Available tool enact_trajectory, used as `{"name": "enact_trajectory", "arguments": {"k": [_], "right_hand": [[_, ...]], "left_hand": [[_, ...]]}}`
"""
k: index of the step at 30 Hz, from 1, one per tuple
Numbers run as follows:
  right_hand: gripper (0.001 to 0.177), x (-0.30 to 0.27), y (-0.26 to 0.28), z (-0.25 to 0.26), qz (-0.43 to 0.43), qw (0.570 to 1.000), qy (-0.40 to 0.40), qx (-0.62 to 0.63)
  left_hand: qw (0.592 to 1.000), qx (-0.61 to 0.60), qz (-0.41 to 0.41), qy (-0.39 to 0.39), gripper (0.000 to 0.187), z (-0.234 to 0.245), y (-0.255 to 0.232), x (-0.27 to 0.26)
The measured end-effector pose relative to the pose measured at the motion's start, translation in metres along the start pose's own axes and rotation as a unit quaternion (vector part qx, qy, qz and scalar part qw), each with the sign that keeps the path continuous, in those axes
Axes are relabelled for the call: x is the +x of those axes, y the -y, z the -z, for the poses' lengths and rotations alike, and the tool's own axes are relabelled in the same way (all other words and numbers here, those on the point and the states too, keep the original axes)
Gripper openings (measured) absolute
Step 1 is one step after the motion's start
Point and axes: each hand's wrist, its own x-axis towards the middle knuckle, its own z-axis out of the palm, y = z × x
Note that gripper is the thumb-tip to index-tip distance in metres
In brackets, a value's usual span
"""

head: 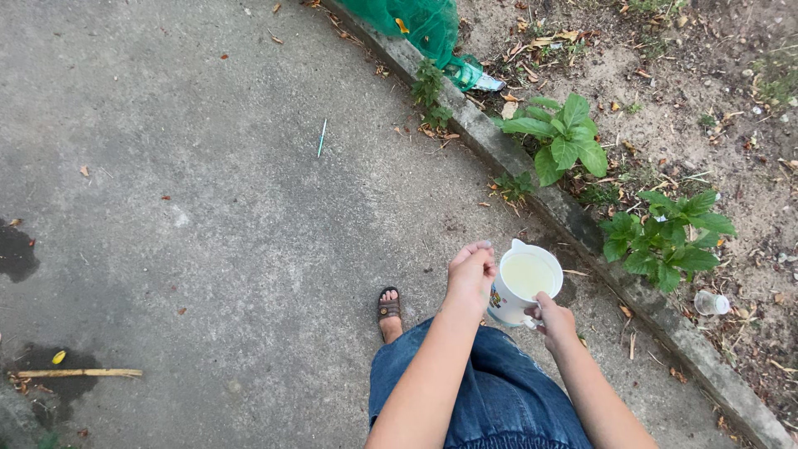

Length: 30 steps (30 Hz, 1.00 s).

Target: The person walks holding a pitcher, dips it into a large cylindrical container to fill it with water, and carries the pitcher by hand.

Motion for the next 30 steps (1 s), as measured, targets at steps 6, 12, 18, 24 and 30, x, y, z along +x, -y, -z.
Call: {"name": "enact_trajectory", "arguments": {"k": [6, 12, 18, 24, 30], "right_hand": [[0.027, -0.004, 0.000, 0.001, -0.001, 1.000, -0.007, 0.005], [0.031, -0.008, 0.006, -0.004, -0.002, 1.000, -0.009, -0.025], [0.029, -0.035, 0.047, -0.037, 0.090, 0.993, 0.079, 0.013], [0.030, -0.066, 0.079, -0.084, -0.054, 0.967, 0.200, 0.146], [0.042, -0.072, 0.087, -0.122, -0.089, 0.875, 0.330, 0.342]], "left_hand": [[0.999, 0.008, 0.019, -0.025, 0.028, 0.015, 0.005, 0.009], [0.995, 0.087, 0.047, 0.017, 0.028, 0.012, -0.004, -0.005], [0.943, 0.208, 0.238, 0.109, 0.031, -0.013, -0.025, -0.040], [0.915, 0.287, 0.244, 0.143, 0.033, -0.006, -0.038, -0.028], [0.900, 0.291, 0.272, 0.177, 0.034, -0.012, -0.086, -0.017]]}}
